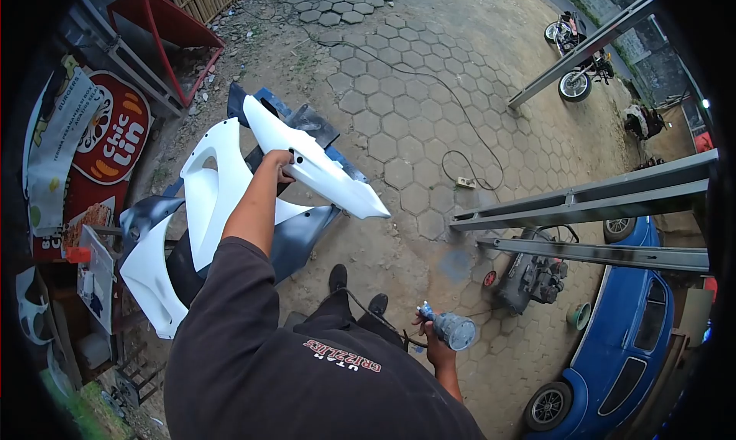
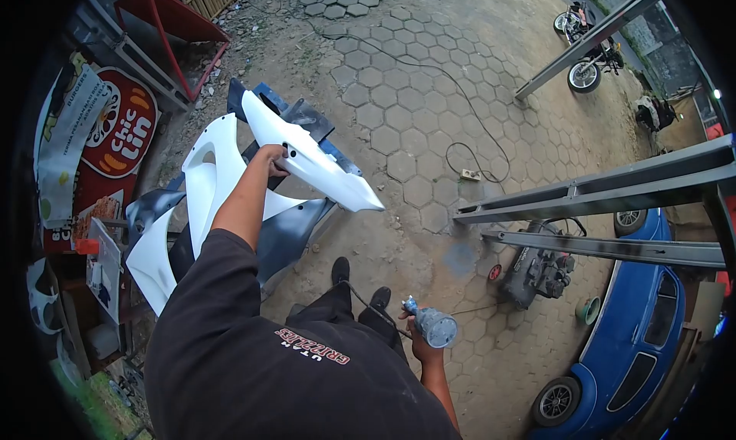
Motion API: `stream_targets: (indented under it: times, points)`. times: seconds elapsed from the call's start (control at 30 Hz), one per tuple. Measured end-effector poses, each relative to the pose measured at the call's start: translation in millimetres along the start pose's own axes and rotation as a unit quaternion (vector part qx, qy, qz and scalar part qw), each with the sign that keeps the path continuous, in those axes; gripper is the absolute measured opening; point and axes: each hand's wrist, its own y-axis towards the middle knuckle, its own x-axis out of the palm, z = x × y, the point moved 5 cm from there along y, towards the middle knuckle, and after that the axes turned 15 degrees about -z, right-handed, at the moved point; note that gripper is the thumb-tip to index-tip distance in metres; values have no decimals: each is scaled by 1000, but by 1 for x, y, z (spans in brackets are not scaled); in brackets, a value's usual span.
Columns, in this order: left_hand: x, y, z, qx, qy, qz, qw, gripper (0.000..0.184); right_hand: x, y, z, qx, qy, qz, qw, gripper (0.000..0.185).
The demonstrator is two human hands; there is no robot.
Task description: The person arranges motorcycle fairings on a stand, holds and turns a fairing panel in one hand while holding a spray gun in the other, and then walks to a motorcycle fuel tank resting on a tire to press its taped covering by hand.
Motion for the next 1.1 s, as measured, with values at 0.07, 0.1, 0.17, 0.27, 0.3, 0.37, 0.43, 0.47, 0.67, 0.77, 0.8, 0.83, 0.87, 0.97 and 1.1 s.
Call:
stream_targets:
  times: [0.07,0.1,0.17,0.27,0.3,0.37,0.43,0.47,0.67,0.77,0.8,0.83,0.87,0.97,1.1]
  points:
    - [2,-6,-1,16,-1,16,1000,99,0,-1,1,-5,-2,0,1000,18]
    - [0,-2,0,34,7,22,999,100,0,-2,2,-1,0,2,1000,18]
    - [-4,7,2,69,34,16,997,110,0,-4,4,7,4,4,1000,18]
    - [4,-20,5,63,23,50,996,116,0,-4,0,16,11,1,1000,18]
    - [14,-46,5,88,6,140,986,82,-1,-5,1,17,13,1,1000,18]
    - [17,-45,4,97,-10,144,985,80,-1,-5,5,20,18,1,1000,19]
    - [16,-34,2,100,-25,91,991,75,-1,0,1,-3,-17,-4,1000,35]
    - [8,-15,2,99,12,61,993,108,-2,1,0,-11,-36,-5,999,43]
    - [22,-97,-1,188,40,61,979,88,-4,11,-24,-36,-15,-35,999,34]
    - [32,-163,-20,422,125,185,879,80,0,20,-48,-49,24,-58,997,41]
    - [42,-192,-31,477,126,139,859,75,0,23,-52,-48,30,-67,996,40]
    - [52,-230,-43,531,126,94,832,70,3,28,-55,-65,72,-74,992,22]
    - [61,-269,-56,583,124,51,801,65,6,30,-58,-71,83,-79,991,22]
    - [79,-365,-108,631,141,-5,763,50,16,44,-62,-92,105,-127,982,22]
    - [89,-438,-203,606,195,30,770,40,26,60,-36,-118,12,-237,964,23]
